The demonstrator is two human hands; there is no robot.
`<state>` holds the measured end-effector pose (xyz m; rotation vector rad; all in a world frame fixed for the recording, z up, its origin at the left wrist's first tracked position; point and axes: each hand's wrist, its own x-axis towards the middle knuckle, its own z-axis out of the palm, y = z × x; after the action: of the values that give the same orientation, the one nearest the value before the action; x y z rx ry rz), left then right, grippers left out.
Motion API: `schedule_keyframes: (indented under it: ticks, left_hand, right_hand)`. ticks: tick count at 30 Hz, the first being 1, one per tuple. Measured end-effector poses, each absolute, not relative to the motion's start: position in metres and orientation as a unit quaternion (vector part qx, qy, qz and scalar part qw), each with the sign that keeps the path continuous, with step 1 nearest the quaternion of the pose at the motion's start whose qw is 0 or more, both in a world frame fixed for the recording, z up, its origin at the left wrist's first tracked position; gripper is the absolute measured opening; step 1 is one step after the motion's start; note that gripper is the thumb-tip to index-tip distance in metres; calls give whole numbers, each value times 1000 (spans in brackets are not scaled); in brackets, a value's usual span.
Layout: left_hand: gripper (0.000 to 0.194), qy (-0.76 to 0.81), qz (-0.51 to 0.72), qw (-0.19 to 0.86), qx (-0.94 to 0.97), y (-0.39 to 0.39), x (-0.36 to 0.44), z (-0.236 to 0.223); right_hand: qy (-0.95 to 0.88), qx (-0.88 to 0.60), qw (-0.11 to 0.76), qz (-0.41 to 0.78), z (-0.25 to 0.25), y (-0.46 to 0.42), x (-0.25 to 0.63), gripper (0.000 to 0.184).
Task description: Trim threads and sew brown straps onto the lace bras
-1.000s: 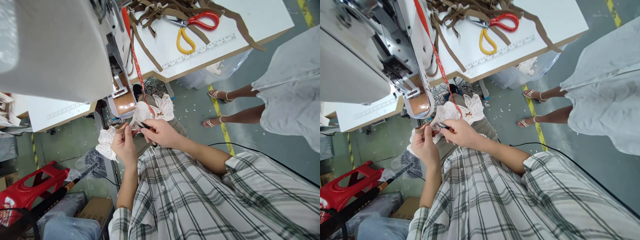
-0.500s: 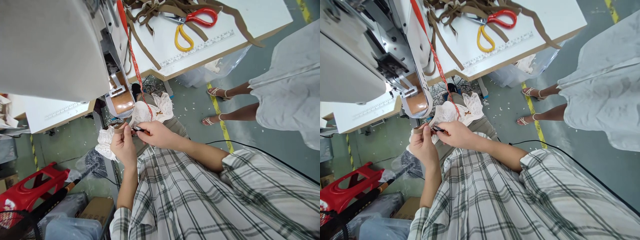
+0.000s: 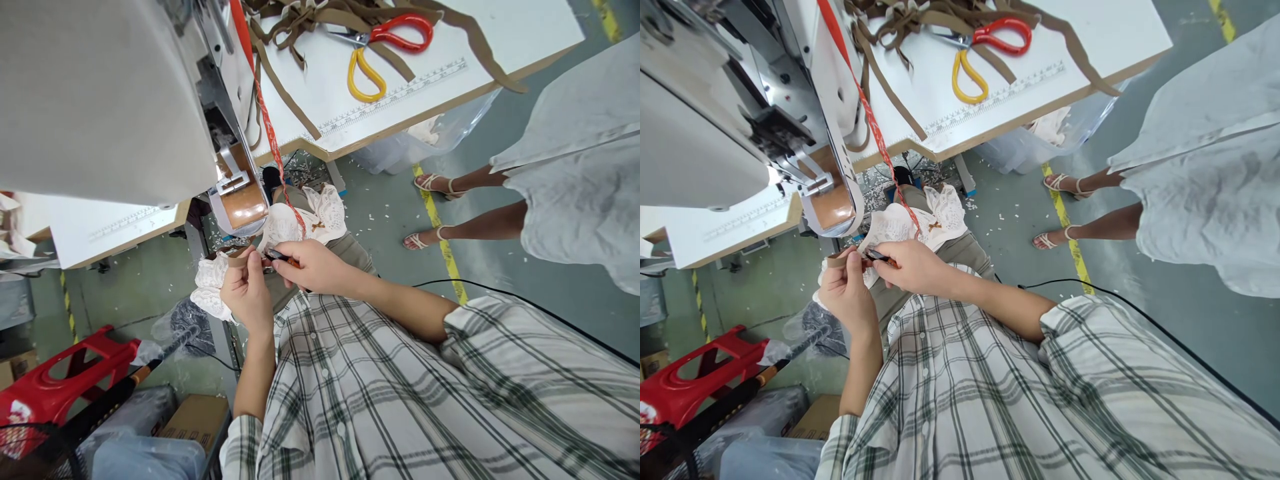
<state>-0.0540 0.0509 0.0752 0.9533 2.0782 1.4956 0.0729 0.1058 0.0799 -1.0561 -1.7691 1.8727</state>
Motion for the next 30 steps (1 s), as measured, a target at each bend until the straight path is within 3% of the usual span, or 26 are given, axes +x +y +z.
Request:
schedule_keyframes:
  ticks: [10,14,20,30]
  left_hand:
    - [23,740,532,218,350,49,-55,69]
    - [22,732,553,228,327,48,-55,67]
    - [24,735,543,203,351,47,-52,70]
    - [18,725,550,181,372,45,-52,70]
  right_hand:
    - [-480,-320,231,784,76,105,77,16]
    - [-514,-378,255,726,76,109,84,18]
    - [-571,-340,201,720,79,105,80,28]
    - [-623,-358,176,673,81,104,75,22]
